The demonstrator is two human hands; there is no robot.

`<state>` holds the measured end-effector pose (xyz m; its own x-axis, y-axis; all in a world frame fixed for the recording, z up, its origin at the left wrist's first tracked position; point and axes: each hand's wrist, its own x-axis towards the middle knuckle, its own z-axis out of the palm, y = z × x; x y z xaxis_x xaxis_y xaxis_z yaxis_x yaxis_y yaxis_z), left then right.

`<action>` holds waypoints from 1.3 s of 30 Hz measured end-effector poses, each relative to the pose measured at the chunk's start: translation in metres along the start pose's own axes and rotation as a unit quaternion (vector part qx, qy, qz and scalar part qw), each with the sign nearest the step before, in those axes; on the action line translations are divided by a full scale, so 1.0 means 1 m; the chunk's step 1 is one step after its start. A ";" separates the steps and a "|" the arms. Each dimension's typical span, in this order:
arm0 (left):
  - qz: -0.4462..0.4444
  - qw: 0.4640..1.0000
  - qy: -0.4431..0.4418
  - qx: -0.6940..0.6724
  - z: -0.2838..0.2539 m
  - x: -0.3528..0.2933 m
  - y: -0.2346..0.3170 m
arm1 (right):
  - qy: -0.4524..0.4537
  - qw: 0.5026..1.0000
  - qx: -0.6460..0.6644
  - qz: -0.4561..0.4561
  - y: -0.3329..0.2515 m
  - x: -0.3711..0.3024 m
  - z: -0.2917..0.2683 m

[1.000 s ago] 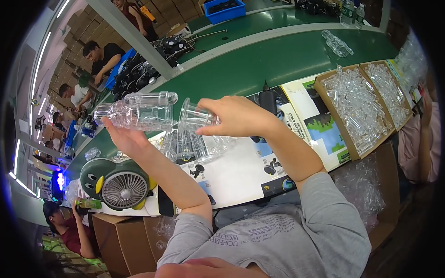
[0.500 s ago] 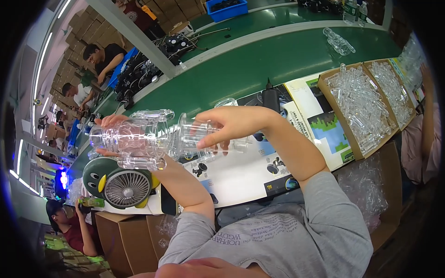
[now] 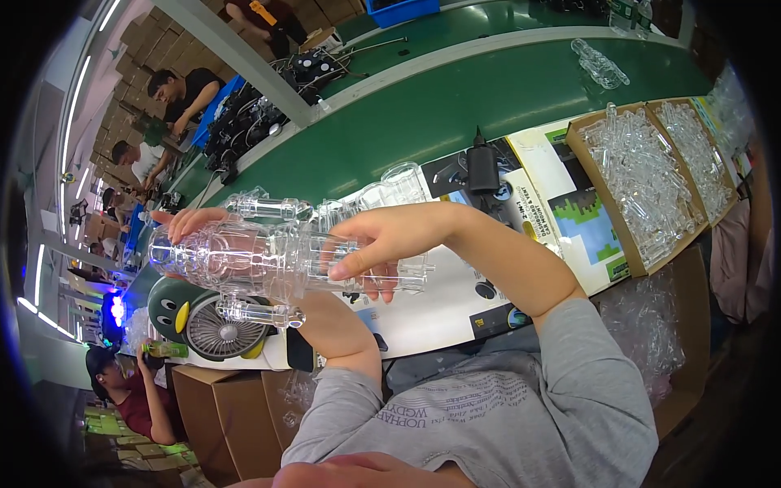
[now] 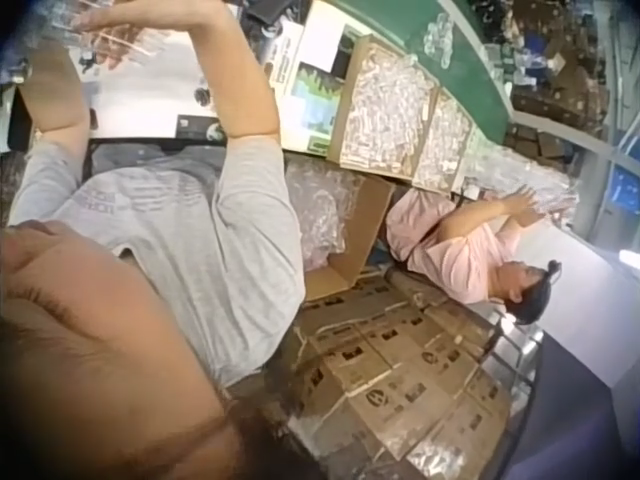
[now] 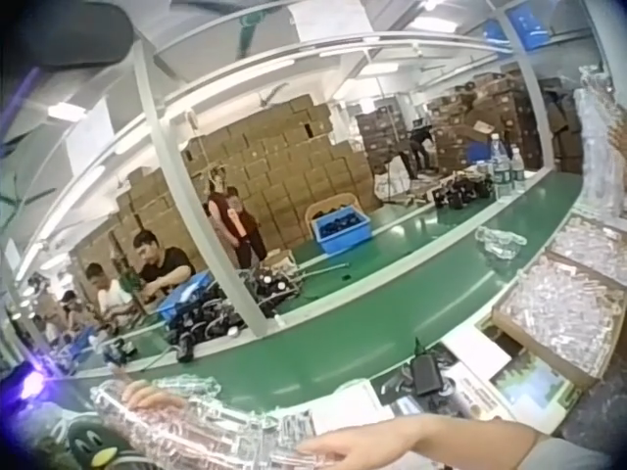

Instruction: Cleaning and assembling clear plastic components at a factory assembly station.

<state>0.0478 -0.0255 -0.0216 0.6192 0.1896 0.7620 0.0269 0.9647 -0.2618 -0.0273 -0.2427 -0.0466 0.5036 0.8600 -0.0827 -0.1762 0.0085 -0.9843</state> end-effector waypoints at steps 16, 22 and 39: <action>-0.030 0.999 -0.030 -0.005 -0.001 -0.003 -0.007 | -0.003 1.000 0.004 -0.013 0.002 0.002 0.003; -0.037 0.998 -0.041 -0.001 -0.001 -0.003 -0.008 | 0.010 1.000 0.001 -0.023 0.002 0.001 0.004; -0.087 0.985 -0.047 0.139 0.021 -0.005 0.011 | 0.059 0.993 -0.038 -0.092 0.002 -0.005 0.007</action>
<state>0.0281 -0.0119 -0.0160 0.5482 0.0199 0.8361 -0.0974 0.9944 0.0402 -0.0360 -0.2432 -0.0466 0.6176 0.7818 0.0855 -0.0108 0.1171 -0.9931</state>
